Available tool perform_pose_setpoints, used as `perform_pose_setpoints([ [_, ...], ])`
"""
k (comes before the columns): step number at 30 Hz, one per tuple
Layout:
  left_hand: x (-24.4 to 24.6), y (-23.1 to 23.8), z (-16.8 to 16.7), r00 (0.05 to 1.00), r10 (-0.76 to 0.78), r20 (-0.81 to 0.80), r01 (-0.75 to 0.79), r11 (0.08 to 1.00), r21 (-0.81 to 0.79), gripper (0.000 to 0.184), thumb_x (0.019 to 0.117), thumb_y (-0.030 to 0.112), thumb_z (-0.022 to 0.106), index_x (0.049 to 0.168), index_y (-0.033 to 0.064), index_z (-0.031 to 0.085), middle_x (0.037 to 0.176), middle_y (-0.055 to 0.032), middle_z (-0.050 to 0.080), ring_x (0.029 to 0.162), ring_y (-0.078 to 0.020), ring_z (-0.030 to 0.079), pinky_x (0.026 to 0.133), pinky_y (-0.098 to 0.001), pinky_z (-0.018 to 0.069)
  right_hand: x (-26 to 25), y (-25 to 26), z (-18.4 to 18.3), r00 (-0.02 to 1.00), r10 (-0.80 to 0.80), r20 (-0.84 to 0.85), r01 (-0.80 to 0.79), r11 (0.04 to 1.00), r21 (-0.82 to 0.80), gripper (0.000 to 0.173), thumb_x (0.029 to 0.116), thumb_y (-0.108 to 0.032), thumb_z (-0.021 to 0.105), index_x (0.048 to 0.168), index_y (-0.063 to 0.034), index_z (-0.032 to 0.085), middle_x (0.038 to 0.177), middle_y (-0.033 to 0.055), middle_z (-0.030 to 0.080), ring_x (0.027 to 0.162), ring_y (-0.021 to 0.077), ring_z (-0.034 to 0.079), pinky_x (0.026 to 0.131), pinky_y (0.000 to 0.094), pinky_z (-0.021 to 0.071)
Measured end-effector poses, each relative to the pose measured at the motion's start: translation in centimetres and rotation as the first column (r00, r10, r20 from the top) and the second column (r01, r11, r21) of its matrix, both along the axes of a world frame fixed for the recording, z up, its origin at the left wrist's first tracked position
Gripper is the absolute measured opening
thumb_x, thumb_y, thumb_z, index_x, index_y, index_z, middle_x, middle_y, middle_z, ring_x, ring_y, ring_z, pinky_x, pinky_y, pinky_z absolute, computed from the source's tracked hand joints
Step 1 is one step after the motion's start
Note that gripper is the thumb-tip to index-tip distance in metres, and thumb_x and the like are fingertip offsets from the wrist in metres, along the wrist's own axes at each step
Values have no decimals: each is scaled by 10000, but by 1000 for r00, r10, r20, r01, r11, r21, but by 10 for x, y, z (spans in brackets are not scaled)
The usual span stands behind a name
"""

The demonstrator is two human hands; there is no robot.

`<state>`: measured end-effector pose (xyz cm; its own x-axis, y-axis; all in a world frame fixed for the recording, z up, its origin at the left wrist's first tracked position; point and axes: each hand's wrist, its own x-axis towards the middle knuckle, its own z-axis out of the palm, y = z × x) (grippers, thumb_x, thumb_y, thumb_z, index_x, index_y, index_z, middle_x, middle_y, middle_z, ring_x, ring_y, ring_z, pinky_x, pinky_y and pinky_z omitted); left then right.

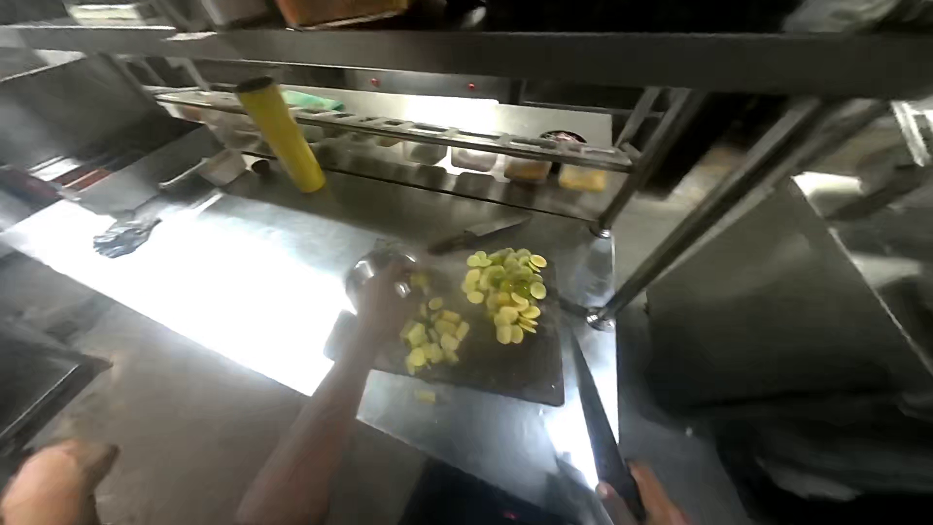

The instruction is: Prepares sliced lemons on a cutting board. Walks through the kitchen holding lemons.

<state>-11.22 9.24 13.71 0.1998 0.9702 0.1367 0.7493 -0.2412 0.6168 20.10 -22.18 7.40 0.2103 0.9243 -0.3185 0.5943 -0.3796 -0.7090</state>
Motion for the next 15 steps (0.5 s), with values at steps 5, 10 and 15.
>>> perform_pose_setpoints([
  [5, 69, -80, -73, 833, -427, 353, 429, 900, 76, 440, 852, 172, 803, 1268, 139, 664, 1241, -2, 700, 985, -115, 703, 846, -362, 620, -17, 12, 17, 994, 72, 82, -49, 965, -260, 387, 1053, -400, 516, 1324, -124, 516, 840, 113, 688, 717, 303, 711, 682, 527, 595],
  [10, 94, -110, -124, 826, -496, 268, 496, 865, 73, 390, 846, 242, 832, 1200, 125, 719, 1229, -19, 721, 1111, -137, 687, 965, -390, 585, -28, 17, 26, 969, 201, 145, -129, 908, -398, 363, 1075, -362, 461, 1347, -124, 495, 998, 157, 681, 942, 363, 696, 827, 558, 554],
  [15, 92, -110, -128, 800, -502, 328, 477, 864, 159, 261, 886, 247, 792, 1098, 100, 754, 1231, -53, 671, 1128, -137, 657, 960, -343, 582, -37, 17, 26, 956, 219, 196, -114, 891, -440, 360, 1074, -365, 442, 1343, -129, 485, 990, 159, 689, 928, 378, 707, 798, 556, 561],
])
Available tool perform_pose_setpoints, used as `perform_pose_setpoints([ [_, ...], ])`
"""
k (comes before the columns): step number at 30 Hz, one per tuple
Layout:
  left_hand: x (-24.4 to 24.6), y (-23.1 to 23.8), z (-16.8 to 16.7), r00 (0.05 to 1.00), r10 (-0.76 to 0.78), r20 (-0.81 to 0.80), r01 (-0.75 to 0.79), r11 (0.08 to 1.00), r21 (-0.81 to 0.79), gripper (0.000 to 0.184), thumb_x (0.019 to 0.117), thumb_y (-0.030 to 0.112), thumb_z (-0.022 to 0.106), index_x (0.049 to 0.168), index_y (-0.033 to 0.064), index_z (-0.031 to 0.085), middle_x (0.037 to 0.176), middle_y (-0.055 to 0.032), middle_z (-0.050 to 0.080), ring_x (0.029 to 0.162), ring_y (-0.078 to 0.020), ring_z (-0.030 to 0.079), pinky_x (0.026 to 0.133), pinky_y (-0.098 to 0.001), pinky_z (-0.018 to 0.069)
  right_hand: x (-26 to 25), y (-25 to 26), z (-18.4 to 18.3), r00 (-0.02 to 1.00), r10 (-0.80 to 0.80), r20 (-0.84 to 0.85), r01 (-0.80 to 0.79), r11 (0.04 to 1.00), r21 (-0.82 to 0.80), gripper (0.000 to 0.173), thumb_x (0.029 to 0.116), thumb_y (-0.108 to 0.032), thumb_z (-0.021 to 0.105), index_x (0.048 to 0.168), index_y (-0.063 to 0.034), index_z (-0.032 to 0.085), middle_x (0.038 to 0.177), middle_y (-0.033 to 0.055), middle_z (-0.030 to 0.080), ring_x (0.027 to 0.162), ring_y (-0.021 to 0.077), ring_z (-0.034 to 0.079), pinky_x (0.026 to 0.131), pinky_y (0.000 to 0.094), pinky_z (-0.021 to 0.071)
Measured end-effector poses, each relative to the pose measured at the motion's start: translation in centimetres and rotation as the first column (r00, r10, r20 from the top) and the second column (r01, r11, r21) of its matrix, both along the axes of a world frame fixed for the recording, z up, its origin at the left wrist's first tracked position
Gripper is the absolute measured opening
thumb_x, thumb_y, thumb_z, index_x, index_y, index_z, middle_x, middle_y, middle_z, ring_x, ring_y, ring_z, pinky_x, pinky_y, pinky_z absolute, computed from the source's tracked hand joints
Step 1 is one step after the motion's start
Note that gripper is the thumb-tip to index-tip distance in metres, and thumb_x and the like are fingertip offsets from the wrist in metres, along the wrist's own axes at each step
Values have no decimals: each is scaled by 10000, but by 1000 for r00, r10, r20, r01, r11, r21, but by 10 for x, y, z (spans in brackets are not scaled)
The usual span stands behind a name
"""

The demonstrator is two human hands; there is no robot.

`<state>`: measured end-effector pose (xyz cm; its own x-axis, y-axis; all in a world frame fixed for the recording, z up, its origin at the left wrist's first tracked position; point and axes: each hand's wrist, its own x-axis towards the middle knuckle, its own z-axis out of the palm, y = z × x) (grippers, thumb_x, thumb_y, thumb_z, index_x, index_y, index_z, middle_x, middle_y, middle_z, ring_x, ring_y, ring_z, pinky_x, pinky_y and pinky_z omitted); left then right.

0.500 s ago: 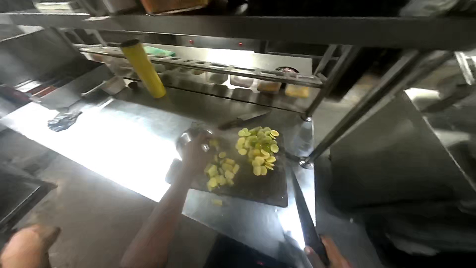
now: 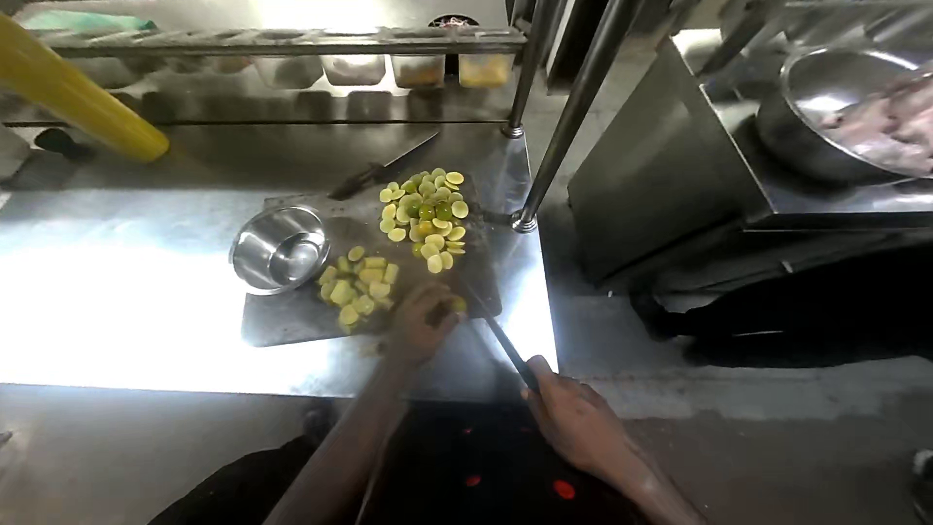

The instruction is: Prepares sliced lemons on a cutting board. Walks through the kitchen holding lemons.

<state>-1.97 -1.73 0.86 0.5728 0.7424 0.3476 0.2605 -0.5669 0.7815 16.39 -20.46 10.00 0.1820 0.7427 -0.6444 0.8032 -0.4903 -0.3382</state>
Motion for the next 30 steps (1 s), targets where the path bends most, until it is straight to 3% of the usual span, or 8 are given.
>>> perform_pose_setpoints([
  [2, 0, 1, -1, 999, 22, 23, -23, 1000, 21, 220, 894, 235, 779, 1069, 104, 756, 1142, -36, 694, 1024, -104, 681, 883, -300, 604, -3, -1, 1, 1000, 9, 25, -10, 999, 39, 347, 1074, -367, 440, 1316, -126, 500, 980, 149, 690, 898, 367, 712, 769, 544, 567],
  [8, -10, 2, 16, 984, 140, -110, -144, 989, -36, 318, 863, 250, 799, 1116, 87, 696, 1070, -47, 726, 826, -138, 700, 736, -347, 617, -10, 8, 2, 996, 75, 53, -77, 996, 40, 338, 1073, -356, 425, 1312, -131, 504, 989, 145, 690, 889, 365, 714, 751, 541, 571],
  [12, -17, 7, 6, 996, 94, -3, -94, 995, 38, 182, 871, 202, 788, 999, 86, 731, 1083, -43, 709, 921, -103, 696, 766, -281, 621, -15, 15, 2, 995, 91, 51, -93, 995, 44, 335, 1072, -366, 418, 1301, -139, 508, 982, 132, 689, 886, 353, 712, 747, 535, 570],
  [17, -10, 0, -4, 990, 143, -19, -140, 983, 117, 219, 926, 250, 728, 1069, 84, 736, 1126, -75, 677, 952, -136, 678, 819, -325, 610, -15, 23, 2, 988, 104, 111, -120, 981, 155, 322, 1064, -357, 432, 1274, -134, 535, 937, 122, 694, 804, 342, 716, 682, 519, 574],
  [25, -11, 3, -12, 989, 141, -48, -135, 985, 110, 212, 948, 240, 688, 1094, 93, 732, 1172, -72, 667, 1059, -158, 659, 905, -361, 586, -14, 34, 5, 965, 199, 172, -219, 970, 104, 345, 1080, -369, 382, 1293, -134, 519, 992, 122, 694, 805, 338, 720, 681, 503, 580],
  [30, -9, 5, -14, 989, 145, -22, -140, 977, 159, 217, 938, 226, 680, 1080, 74, 740, 1173, -99, 683, 1047, -169, 678, 901, -363, 593, -16, 38, 12, 964, 194, 181, -207, 977, 53, 329, 1084, -363, 386, 1260, -119, 519, 966, 136, 690, 812, 352, 721, 685, 505, 579],
])
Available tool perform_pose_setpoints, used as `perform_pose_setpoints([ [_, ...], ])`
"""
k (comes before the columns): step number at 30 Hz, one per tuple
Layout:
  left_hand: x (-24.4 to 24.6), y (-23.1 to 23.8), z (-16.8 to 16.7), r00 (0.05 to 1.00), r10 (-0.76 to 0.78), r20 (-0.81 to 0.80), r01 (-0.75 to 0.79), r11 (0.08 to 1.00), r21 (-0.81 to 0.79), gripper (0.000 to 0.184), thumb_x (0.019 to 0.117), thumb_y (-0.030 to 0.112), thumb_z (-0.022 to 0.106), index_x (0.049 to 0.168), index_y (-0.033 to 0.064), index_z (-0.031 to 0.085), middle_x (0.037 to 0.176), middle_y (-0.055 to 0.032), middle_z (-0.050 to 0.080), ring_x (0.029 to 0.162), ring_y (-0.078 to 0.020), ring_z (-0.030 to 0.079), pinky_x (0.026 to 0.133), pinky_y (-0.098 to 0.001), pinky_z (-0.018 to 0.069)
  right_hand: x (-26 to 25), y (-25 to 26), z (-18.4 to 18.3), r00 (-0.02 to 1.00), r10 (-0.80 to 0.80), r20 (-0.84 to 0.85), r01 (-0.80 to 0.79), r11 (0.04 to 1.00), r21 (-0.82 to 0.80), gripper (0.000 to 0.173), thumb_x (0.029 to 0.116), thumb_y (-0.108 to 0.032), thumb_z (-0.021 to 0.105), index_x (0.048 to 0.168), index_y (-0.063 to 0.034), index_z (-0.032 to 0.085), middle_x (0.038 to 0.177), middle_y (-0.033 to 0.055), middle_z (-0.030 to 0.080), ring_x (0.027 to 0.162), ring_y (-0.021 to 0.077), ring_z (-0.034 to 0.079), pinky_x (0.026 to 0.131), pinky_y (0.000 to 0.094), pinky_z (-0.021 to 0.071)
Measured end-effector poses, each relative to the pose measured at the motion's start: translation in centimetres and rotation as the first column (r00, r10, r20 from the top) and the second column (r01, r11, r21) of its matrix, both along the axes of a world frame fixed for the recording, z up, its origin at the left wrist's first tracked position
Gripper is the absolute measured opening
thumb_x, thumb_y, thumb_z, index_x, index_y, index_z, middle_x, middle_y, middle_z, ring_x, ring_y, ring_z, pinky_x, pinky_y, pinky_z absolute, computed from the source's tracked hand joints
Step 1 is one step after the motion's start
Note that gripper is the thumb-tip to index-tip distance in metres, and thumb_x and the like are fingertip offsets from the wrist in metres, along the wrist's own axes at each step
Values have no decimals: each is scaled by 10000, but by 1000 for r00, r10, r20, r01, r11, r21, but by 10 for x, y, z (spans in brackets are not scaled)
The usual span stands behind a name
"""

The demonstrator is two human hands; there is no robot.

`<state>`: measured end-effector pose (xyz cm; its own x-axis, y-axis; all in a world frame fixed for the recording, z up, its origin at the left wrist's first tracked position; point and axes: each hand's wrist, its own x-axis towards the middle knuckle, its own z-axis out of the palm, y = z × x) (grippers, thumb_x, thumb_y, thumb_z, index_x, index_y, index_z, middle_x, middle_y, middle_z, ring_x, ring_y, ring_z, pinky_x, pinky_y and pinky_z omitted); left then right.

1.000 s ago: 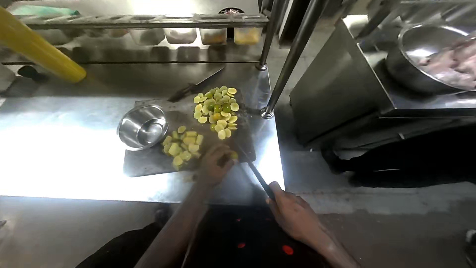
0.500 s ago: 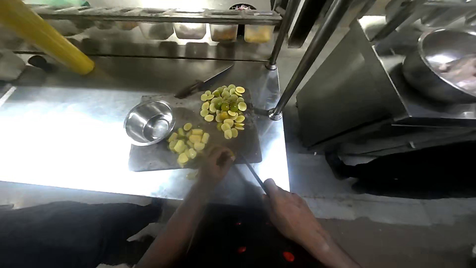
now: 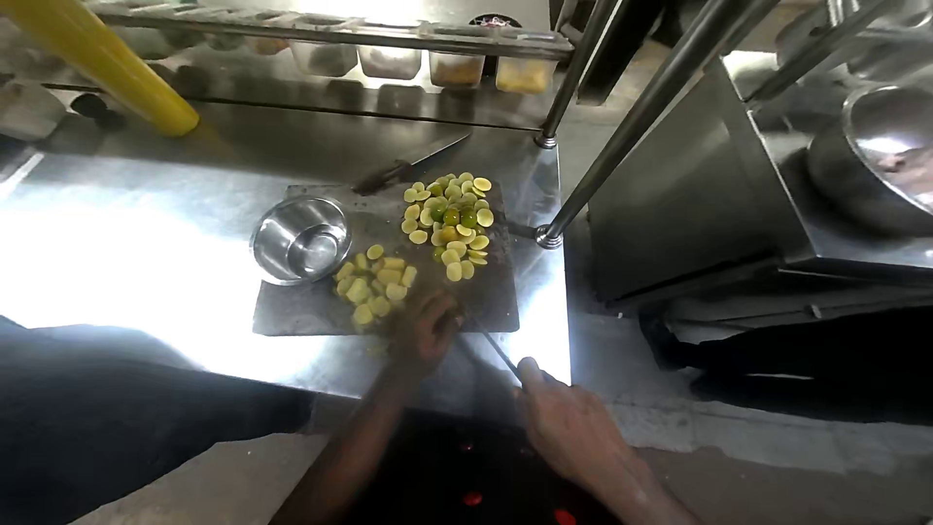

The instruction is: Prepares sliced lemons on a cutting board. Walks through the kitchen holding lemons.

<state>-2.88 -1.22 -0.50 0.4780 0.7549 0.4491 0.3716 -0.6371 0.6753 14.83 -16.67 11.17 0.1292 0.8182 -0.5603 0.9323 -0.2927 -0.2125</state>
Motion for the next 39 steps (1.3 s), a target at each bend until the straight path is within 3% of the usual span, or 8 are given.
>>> perform_pose_setpoints([
  [9, -1, 0, -5, 999, -13, 46, 10, 998, 65, 212, 935, 189, 679, 1098, 67, 739, 1175, -99, 677, 1042, -137, 680, 910, -311, 596, -14, 65, 11, 996, -3, -84, -8, 992, -126, 341, 1100, -318, 369, 1338, -92, 462, 1033, 165, 681, 976, 370, 709, 817, 534, 568],
  [15, 0, 1, -4, 999, 0, 45, -4, 996, 89, 202, 935, 193, 684, 1085, 70, 740, 1168, -106, 688, 1057, -159, 686, 922, -337, 595, -22, 98, 4, 997, 10, -77, -16, 997, -80, 301, 1083, -309, 441, 1309, -111, 442, 927, 126, 671, 888, 338, 718, 757, 513, 583],
  [19, 0, -1, -1, 999, 23, 37, -24, 999, 47, 194, 970, 243, 657, 1077, 114, 754, 1174, -56, 690, 1055, -124, 683, 899, -325, 606, -12, 66, 4, 995, -31, -94, 6, 968, -249, 374, 1077, -290, 434, 1398, -99, 408, 1035, 189, 678, 960, 394, 712, 803, 565, 579],
  [22, 1, 2, -1, 999, 47, 6, -47, 999, 21, 192, 980, 277, 640, 1067, 151, 755, 1147, -11, 685, 1007, -87, 680, 844, -302, 612, 2, 7, 3, 996, -75, -56, 53, 946, -321, 380, 1078, -353, 428, 1364, -103, 432, 980, 196, 692, 921, 414, 719, 768, 578, 577],
  [26, 5, -2, -4, 995, 89, 33, -89, 996, 4, 250, 999, 257, 571, 1109, 109, 740, 1175, -39, 712, 1000, -104, 700, 851, -318, 613, 12, -39, 0, 986, -157, -63, 127, 930, -345, 423, 1083, -394, 437, 1356, -74, 482, 1004, 248, 709, 955, 466, 711, 791, 627, 558],
  [28, 6, -5, -6, 993, 113, 36, -113, 993, -16, 279, 992, 231, 516, 1148, 94, 702, 1160, -33, 723, 892, -91, 697, 772, -306, 609, 21, -50, -1, 977, -168, -129, 123, 945, -303, 418, 1066, -399, 486, 1332, -77, 505, 977, 245, 705, 939, 469, 709, 783, 636, 555],
  [33, 10, -4, -9, 994, 106, 20, -107, 993, 51, 290, 1019, 314, 546, 1048, 113, 753, 1200, -49, 707, 1101, -145, 681, 919, -353, 595, 33, -59, 0, 943, -203, -263, 188, 979, -80, 378, 1039, -411, 507, 1251, -99, 523, 804, 147, 665, 775, 375, 700, 683, 575, 558],
  [39, 4, -1, -6, 993, 102, 61, -100, 994, -34, 235, 1006, 285, 615, 1133, 102, 690, 1101, -24, 720, 884, -94, 705, 774, -303, 626, 16, -17, 1, 974, -152, -166, 144, 988, -57, 345, 1062, -393, 450, 1264, -119, 501, 871, 137, 669, 843, 361, 705, 734, 546, 562],
])
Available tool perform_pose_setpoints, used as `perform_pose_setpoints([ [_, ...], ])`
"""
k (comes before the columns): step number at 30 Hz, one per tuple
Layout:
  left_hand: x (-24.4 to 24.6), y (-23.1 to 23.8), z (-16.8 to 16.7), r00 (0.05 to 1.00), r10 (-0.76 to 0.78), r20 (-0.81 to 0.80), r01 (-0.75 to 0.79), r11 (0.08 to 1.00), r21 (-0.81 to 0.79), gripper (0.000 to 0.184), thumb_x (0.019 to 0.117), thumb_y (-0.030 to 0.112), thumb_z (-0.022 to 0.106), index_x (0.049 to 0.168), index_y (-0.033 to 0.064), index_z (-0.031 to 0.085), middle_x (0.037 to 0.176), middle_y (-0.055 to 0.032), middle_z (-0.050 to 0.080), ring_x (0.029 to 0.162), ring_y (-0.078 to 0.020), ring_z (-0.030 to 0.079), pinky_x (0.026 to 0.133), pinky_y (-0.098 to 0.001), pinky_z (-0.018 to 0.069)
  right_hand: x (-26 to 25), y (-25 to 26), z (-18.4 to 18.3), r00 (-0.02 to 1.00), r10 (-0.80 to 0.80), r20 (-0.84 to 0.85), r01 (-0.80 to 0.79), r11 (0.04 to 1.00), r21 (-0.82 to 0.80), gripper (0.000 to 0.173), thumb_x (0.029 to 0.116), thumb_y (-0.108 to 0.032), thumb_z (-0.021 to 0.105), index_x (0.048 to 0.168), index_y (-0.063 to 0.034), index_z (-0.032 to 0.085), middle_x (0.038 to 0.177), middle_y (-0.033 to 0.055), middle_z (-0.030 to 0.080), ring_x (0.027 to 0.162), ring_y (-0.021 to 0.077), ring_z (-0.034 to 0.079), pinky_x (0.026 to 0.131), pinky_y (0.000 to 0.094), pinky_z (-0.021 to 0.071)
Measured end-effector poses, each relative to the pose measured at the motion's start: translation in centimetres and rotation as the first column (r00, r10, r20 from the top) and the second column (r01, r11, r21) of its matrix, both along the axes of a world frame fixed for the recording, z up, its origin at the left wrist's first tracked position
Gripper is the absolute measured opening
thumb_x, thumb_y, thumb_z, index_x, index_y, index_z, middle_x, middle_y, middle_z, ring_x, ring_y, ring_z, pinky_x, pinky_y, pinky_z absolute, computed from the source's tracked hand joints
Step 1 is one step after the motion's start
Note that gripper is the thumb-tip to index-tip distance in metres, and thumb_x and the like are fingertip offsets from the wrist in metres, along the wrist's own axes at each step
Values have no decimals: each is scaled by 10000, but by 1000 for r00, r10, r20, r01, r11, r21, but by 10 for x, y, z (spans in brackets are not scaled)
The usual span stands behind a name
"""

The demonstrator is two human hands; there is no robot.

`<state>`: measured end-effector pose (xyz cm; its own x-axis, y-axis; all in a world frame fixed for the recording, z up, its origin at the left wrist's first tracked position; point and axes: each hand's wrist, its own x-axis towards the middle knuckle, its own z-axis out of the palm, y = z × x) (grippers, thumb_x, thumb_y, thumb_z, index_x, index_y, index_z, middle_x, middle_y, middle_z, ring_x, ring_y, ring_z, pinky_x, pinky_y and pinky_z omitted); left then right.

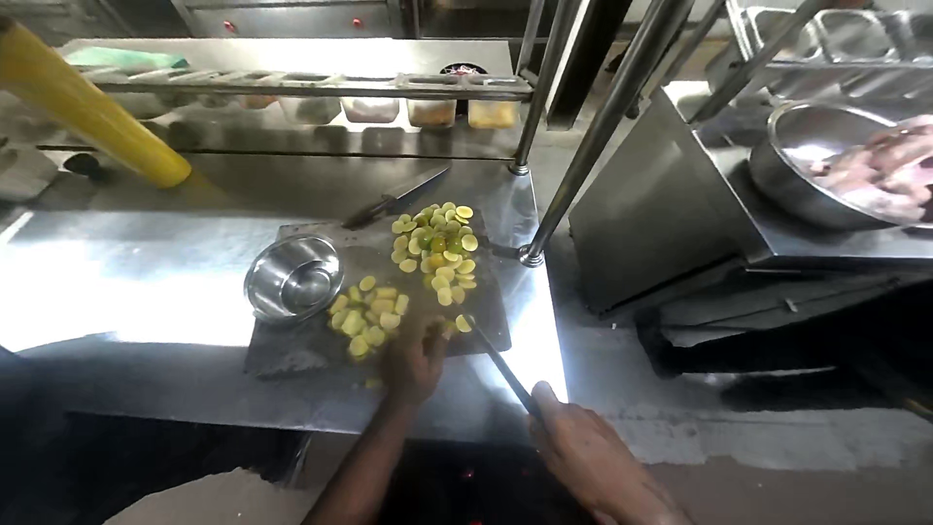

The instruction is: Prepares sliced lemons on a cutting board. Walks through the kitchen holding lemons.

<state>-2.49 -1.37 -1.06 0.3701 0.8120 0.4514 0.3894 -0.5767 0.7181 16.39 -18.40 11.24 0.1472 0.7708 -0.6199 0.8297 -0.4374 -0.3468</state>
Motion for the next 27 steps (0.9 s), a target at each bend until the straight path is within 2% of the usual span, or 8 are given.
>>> perform_pose_setpoints([
  [3, -3, 5, 2, 999, -47, -2, 47, 999, -20, 205, 1001, 267, 615, 1062, 124, 749, 1142, -22, 707, 1007, -110, 691, 866, -323, 611, -8, 17, 0, 997, 51, 62, -50, 999, -11, 332, 1066, -379, 430, 1264, -121, 498, 900, 138, 678, 872, 361, 711, 744, 541, 563],
  [6, -2, 6, 4, 999, -51, -9, 50, 998, -29, 179, 997, 282, 624, 1032, 161, 750, 1099, 6, 670, 938, -76, 667, 794, -291, 610, -12, 26, 0, 988, 95, 120, -97, 995, 7, 335, 1070, -360, 418, 1275, -108, 500, 921, 155, 689, 868, 380, 719, 729, 551, 570],
  [10, -3, 5, 5, 998, -56, -33, 56, 998, -11, 171, 989, 248, 620, 1045, 150, 748, 1115, -8, 668, 959, -87, 666, 827, -300, 603, -12, 30, 2, 978, 143, 153, -148, 989, 24, 328, 1069, -356, 412, 1264, -107, 500, 917, 148, 686, 843, 370, 721, 707, 533, 576],
  [16, -3, 7, 3, 996, -60, -63, 66, 994, 83, 189, 985, 225, 607, 1023, 119, 759, 1110, -39, 686, 975, -115, 677, 847, -316, 604, -27, 76, 16, 981, 169, 97, -162, 984, -77, 367, 1087, -294, 397, 1379, -75, 435, 1022, 194, 687, 964, 403, 713, 808, 562, 573],
  [18, -4, 7, 3, 996, -57, -74, 65, 992, 111, 175, 965, 189, 615, 1020, 103, 756, 1103, -55, 698, 989, -137, 686, 864, -335, 604, -37, 104, 14, 983, 167, 73, -163, 985, -56, 353, 1081, -268, 427, 1369, -63, 433, 1051, 189, 680, 995, 396, 703, 827, 564, 566],
  [21, -6, 5, 4, 995, -49, -81, 58, 993, 105, 184, 923, 112, 638, 1056, 73, 760, 1120, -87, 703, 1016, -172, 694, 893, -365, 600, -48, 129, 10, 982, 148, 115, -150, 989, 1, 361, 1005, -240, 562, 1319, -100, 451, 984, 146, 690, 926, 364, 717, 767, 553, 578],
  [24, -4, 5, 7, 996, -61, -71, 68, 992, 103, 170, 959, 147, 624, 1047, 75, 751, 1116, -89, 690, 1010, -166, 684, 887, -354, 596, -43, 119, 6, 980, 159, 121, -155, 987, -42, 364, 1002, -230, 582, 1313, -108, 438, 967, 133, 684, 892, 352, 720, 746, 542, 586],
  [27, -5, 5, 7, 996, -67, -54, 70, 995, 67, 199, 1004, 213, 606, 1037, 84, 753, 1116, -71, 692, 995, -134, 683, 868, -323, 602, -26, 67, 0, 983, 163, 84, -146, 972, -182, 372, 1051, -241, 488, 1383, -95, 407, 1019, 178, 674, 940, 394, 709, 777, 568, 577],
])
